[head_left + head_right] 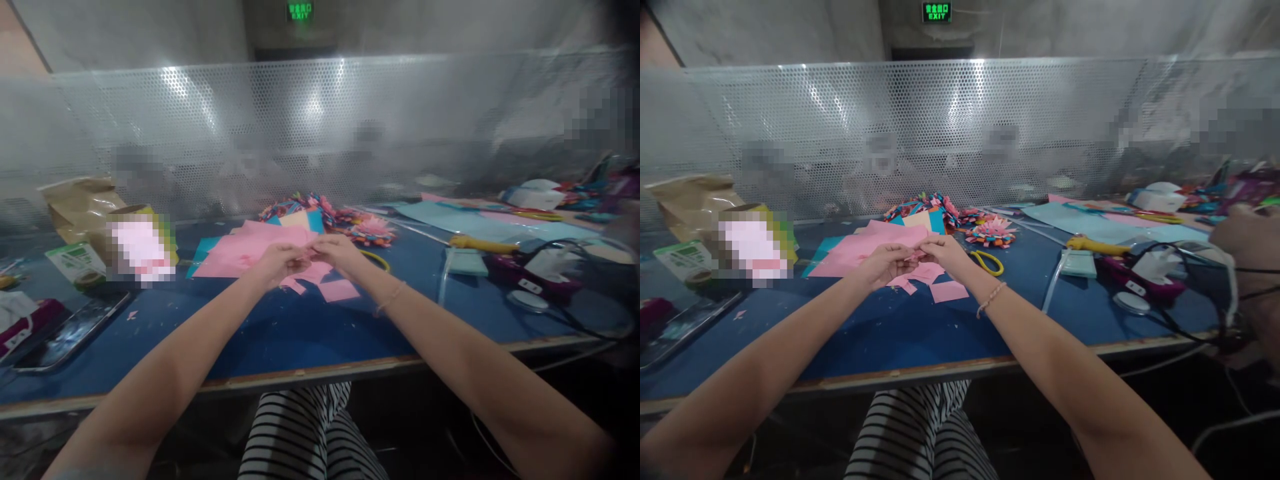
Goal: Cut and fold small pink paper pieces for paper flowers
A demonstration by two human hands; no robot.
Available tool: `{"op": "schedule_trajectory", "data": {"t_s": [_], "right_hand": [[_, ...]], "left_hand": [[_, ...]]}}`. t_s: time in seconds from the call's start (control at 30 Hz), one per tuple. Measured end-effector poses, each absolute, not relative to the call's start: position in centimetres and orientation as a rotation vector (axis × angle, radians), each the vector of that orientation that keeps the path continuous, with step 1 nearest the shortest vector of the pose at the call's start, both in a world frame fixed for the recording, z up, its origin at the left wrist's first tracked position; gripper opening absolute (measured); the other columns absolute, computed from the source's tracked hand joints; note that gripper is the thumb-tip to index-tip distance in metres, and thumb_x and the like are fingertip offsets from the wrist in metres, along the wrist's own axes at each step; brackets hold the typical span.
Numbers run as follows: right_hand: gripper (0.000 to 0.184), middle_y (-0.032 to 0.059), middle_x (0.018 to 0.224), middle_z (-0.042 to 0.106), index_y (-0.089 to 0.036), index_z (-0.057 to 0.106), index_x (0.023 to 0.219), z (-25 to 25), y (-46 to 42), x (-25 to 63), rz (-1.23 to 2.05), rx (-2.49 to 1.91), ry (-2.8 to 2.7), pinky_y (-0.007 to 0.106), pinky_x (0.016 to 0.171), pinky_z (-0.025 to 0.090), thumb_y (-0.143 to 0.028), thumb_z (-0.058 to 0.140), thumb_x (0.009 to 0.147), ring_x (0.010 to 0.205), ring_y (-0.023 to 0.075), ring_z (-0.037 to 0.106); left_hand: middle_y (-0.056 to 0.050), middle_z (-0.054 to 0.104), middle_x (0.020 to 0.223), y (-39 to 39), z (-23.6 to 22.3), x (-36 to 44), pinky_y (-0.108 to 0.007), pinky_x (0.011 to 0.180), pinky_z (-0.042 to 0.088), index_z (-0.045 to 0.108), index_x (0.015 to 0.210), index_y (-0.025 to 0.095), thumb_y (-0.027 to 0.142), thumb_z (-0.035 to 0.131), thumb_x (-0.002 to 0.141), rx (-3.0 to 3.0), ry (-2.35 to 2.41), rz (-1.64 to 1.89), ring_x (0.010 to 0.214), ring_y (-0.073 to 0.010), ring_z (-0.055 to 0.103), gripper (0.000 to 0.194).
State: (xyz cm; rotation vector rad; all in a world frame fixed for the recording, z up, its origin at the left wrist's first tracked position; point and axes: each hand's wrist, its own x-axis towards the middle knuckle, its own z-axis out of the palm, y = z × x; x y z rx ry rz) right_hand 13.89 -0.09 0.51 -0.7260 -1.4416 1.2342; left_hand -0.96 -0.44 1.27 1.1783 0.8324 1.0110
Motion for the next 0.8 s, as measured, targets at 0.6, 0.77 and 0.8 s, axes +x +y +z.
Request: {"op": "schedule_trajectory", "data": {"t_s": [0.6, 0.77, 0.8], "right_hand": [[0.017, 0.0038, 0.057, 0.061, -0.012, 0.062, 0.065, 1.5, -1.0, 14.0, 0.71, -1.08, -1.767, 0.023, 0.051, 0.044, -0.027, 0.056, 0.064, 0.051, 0.0109, 0.055], [0.017, 0.0038, 0.057, 0.061, -0.011, 0.061, 0.066, 1.6, -1.3, 14.0, 0.647, -1.117, -1.814, 0.021, 0.051, 0.043, -0.026, 0.053, 0.066, 0.052, 0.0106, 0.055], [0.017, 0.0038, 0.057, 0.061, -0.011, 0.061, 0.066, 1.6, -1.3, 14.0, 0.634, -1.124, -1.82, 0.021, 0.051, 0.043, -0.026, 0.053, 0.066, 0.052, 0.0107, 0.055]], "left_hand": [[-0.006, 0.062, 0.056, -0.4, 1.1, -1.0, -0.027, 0.06, 0.046, 0.06, 0.065, 0.007, 0.017, 0.063, 0.059, 1.408, 0.87, 1.03, 0.052, -0.0099, 0.056, 0.012], [-0.007, 0.062, 0.054, -0.4, 1.0, -0.9, -0.026, 0.059, 0.047, 0.059, 0.063, 0.007, 0.017, 0.06, 0.061, 1.424, 0.888, 1.029, 0.052, -0.0107, 0.057, 0.01], [-0.006, 0.062, 0.055, -0.4, 1.0, -0.9, -0.027, 0.059, 0.047, 0.059, 0.063, 0.007, 0.018, 0.06, 0.061, 1.429, 0.883, 1.027, 0.052, -0.0106, 0.057, 0.01]]}}
